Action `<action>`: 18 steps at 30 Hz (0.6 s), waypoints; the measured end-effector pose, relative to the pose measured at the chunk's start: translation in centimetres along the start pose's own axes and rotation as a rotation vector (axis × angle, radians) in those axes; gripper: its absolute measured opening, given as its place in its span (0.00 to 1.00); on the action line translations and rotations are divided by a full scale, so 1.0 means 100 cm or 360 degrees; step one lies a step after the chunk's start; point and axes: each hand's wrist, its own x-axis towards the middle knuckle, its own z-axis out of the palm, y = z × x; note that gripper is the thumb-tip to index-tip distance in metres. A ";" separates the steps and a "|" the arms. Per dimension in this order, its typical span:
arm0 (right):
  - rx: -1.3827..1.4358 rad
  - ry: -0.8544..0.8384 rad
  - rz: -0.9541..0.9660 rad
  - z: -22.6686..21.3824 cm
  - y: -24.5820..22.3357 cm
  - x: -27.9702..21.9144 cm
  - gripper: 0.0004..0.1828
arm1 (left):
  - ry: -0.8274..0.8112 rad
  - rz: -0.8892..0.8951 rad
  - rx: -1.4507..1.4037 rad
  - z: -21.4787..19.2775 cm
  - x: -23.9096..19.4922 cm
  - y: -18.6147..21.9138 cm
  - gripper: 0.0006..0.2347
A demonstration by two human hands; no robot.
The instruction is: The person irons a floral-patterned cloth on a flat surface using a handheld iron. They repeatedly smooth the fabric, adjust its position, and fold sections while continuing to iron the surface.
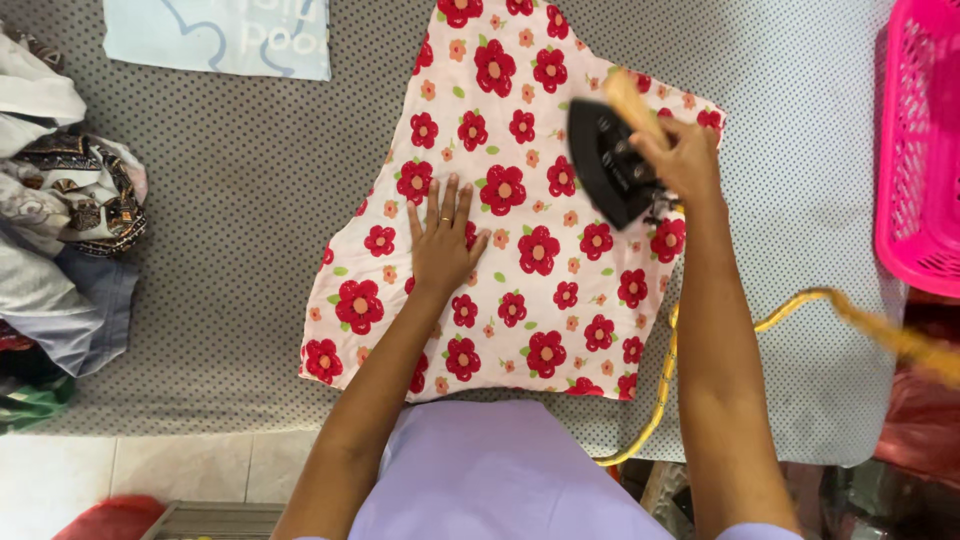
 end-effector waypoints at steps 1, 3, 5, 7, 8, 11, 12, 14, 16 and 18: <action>0.0030 -0.0139 -0.0034 0.000 -0.004 -0.005 0.20 | 0.0005 0.0004 0.0005 0.000 0.001 0.000 0.35; 0.0017 -0.0262 -0.0122 0.005 -0.017 -0.017 0.23 | -0.0015 -0.0009 0.0013 0.001 0.002 0.000 0.35; -0.0032 -0.0333 -0.0204 0.016 -0.034 -0.032 0.24 | -0.0036 -0.0015 -0.0003 0.002 0.000 0.000 0.35; -0.0117 -0.0336 -0.0291 0.027 -0.054 -0.047 0.26 | -0.0042 -0.0010 -0.0036 0.001 0.000 -0.002 0.35; -0.0201 -0.0192 -0.0304 0.034 -0.064 -0.058 0.26 | -0.0051 0.0023 -0.0050 0.000 -0.001 -0.005 0.35; -0.0376 0.0157 -0.0303 0.048 -0.086 -0.083 0.25 | -0.0063 0.0081 -0.0035 -0.008 -0.004 -0.018 0.36; -0.0388 0.0213 -0.0270 0.051 -0.090 -0.081 0.24 | -0.0063 0.0074 0.0004 -0.011 -0.005 -0.024 0.35; -0.0445 0.0310 -0.0174 0.057 -0.092 -0.077 0.23 | -0.0052 0.0042 0.0029 -0.020 -0.013 -0.039 0.35; -0.0563 0.0405 -0.0042 0.062 -0.087 -0.060 0.22 | -0.0019 0.0009 -0.0023 -0.025 -0.024 -0.050 0.36; -0.0532 0.0471 0.0151 0.064 -0.083 -0.032 0.21 | -0.0042 -0.0015 0.0056 -0.028 -0.025 -0.056 0.35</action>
